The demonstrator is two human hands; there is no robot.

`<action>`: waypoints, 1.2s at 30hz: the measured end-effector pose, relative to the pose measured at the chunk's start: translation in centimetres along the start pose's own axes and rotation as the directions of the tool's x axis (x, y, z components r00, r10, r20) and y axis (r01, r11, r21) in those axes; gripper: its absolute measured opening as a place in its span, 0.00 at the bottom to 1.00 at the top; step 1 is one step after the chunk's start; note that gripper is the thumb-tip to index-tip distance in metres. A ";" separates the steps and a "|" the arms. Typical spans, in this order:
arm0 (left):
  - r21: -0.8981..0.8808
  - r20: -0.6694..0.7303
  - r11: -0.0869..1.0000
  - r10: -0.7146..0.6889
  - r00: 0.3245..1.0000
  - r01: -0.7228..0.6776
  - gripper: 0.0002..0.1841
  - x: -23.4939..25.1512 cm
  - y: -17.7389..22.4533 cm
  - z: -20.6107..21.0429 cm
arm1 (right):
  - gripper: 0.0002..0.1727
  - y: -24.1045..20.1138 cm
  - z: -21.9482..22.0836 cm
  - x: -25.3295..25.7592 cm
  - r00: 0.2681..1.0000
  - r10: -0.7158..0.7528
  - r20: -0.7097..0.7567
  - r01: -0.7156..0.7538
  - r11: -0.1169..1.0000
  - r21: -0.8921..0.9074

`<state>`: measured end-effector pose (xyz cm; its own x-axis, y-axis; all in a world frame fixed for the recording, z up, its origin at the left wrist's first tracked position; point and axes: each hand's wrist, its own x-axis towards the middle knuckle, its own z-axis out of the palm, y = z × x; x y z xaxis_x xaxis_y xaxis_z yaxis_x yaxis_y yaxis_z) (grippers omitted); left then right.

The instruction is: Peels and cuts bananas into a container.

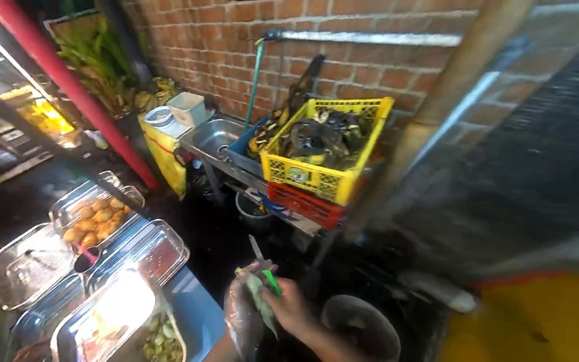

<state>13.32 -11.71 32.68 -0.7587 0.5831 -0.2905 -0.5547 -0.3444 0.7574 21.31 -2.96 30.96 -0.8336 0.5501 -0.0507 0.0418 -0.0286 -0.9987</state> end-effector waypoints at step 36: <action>0.800 0.235 0.599 -0.249 0.940 -0.041 0.24 4.6 -10.1 10.8 | 0.23 1.6 -16.1 -6.3 0.879 0.100 -0.466 -0.255 0.924 -0.284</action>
<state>19.15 2.39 30.05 -0.4944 0.8064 -0.3246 -0.0278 0.3585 0.9331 35.49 6.99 29.69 -0.4720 0.8696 -0.1447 0.4079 0.0699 -0.9103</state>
